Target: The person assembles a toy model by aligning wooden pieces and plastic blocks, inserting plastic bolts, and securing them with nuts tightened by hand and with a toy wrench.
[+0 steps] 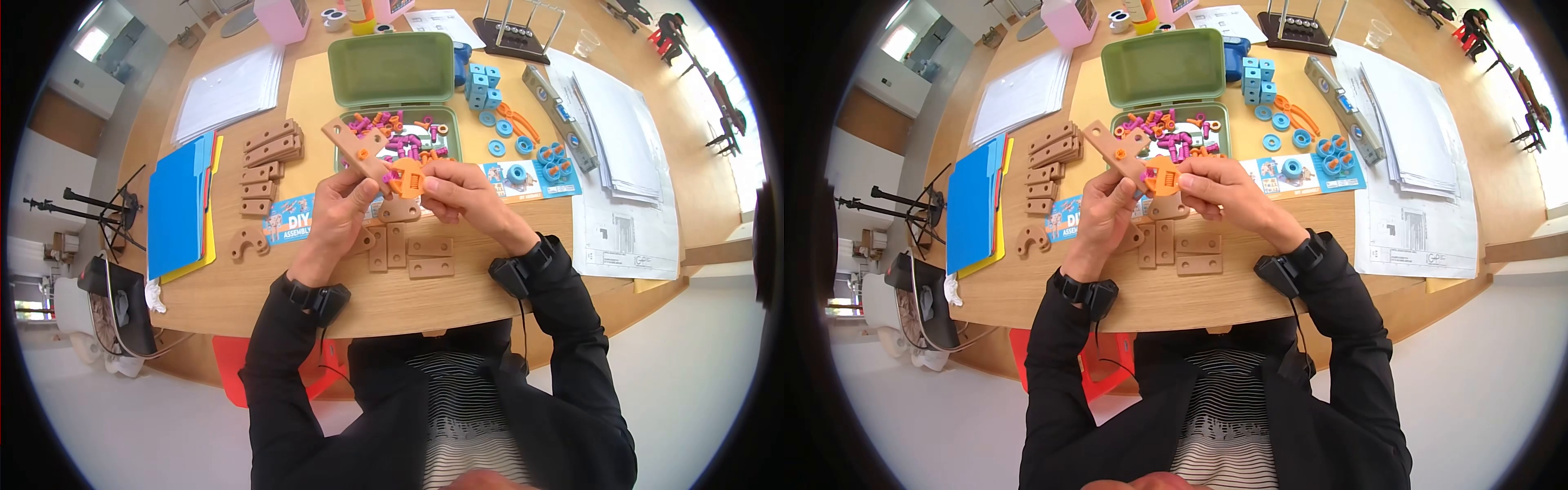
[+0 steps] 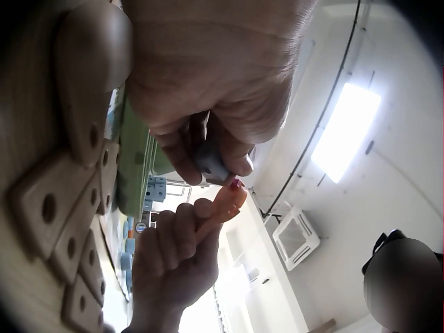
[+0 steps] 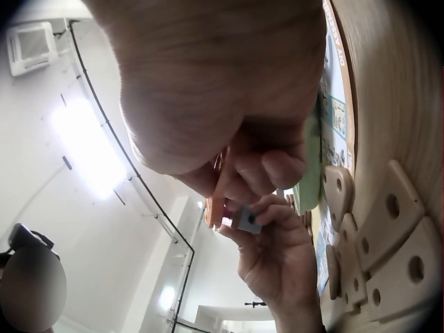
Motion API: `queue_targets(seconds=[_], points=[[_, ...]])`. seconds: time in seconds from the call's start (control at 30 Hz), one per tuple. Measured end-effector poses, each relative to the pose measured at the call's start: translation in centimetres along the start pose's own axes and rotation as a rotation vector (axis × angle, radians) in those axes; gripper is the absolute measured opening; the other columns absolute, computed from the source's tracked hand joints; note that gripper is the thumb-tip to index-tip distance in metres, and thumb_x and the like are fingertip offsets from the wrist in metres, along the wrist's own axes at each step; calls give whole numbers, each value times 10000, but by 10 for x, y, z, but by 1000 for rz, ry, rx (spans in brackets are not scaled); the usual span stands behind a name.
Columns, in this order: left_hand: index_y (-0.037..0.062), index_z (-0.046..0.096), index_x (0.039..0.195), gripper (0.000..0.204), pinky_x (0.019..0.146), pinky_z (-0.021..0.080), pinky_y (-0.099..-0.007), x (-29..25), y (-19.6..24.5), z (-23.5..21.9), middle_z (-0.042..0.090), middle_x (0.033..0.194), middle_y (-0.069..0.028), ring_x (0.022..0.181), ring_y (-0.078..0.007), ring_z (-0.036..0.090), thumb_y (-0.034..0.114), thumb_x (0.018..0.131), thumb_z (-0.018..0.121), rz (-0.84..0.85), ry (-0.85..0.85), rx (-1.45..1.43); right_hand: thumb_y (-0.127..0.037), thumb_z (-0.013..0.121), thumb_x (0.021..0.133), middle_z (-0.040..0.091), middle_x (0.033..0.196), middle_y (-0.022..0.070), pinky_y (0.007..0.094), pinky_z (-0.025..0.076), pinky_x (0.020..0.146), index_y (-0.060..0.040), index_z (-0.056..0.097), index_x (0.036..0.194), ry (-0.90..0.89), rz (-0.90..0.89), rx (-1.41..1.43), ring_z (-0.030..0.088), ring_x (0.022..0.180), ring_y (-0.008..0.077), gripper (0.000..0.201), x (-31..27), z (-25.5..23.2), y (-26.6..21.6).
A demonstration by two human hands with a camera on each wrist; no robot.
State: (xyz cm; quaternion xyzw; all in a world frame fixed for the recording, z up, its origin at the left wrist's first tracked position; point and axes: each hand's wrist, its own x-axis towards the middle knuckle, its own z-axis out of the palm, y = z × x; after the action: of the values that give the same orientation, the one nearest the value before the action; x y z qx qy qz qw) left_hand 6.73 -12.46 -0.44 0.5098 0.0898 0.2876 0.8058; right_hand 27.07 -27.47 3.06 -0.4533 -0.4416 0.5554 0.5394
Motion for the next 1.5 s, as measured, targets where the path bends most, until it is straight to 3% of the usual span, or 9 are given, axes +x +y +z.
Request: queue_targets(seconds=[0.23,0.3,0.33,0.77,0.87,0.93,1.07,1.27,1.5], points=[[-57,664,1343,420,1009,526,-388,4,1,-7,738,1186,-117,1128,-232,683,248,1058,711,8,87,18,-234,574,1084,552,742,17,272,396,604,14,681,1042,489,-237,-87,493,655,108,273,9,-23,9],[-53,666,1341,413,1009,527,-390,3,2,-5,739,1181,-116,1129,-234,684,244,1059,710,4,92,26,-271,600,1060,652,785,122,376,484,667,12,673,943,904,-287,-775,590,690,253,314,16,-28,11],[-50,669,1340,405,1010,529,-392,4,2,-4,740,1177,-115,1130,-236,685,240,1059,708,-1,95,34,-280,606,1046,698,875,190,483,507,757,23,687,951,900,-206,-949,631,817,382,327,13,-33,9],[-34,671,1339,388,1034,520,-416,4,3,5,708,1266,-115,1206,-256,668,244,1069,687,12,46,77,-340,599,1041,746,971,217,539,530,847,18,722,932,917,87,-1290,670,982,420,394,10,-61,19],[-25,684,1313,346,1054,503,-430,4,7,7,694,1279,-116,1193,-265,660,229,1080,651,-13,6,-9,-291,626,1031,736,997,192,514,532,877,24,734,1009,896,68,-1484,662,1017,392,333,9,-58,15],[-48,694,1259,346,1052,491,-430,2,8,8,687,1253,-131,1152,-272,655,234,1080,605,-57,-79,-72,-217,658,1016,710,1006,162,482,531,879,24,736,1088,956,-353,-1570,644,1025,365,263,9,-53,9],[-72,707,1179,406,1018,487,-412,-1,19,13,698,1154,-151,1066,-278,655,283,1064,547,-173,-98,-68,-205,674,1031,725,1023,123,403,524,831,-4,735,1108,815,-568,-1350,660,918,302,224,11,-37,0],[-77,724,1052,480,883,507,-394,-3,16,12,714,975,-180,897,-275,658,338,1038,483,-256,-146,-56,-321,556,1140,689,956,48,306,499,804,20,726,1169,282,-203,-420,615,900,133,382,7,-12,4],[-91,723,1045,434,818,548,-377,-3,14,-1,735,930,-168,847,-253,689,287,1018,511,-320,-182,-42,-283,629,1106,672,904,25,271,490,755,20,725,1128,297,-228,-154,590,845,98,318,5,1,-2]])
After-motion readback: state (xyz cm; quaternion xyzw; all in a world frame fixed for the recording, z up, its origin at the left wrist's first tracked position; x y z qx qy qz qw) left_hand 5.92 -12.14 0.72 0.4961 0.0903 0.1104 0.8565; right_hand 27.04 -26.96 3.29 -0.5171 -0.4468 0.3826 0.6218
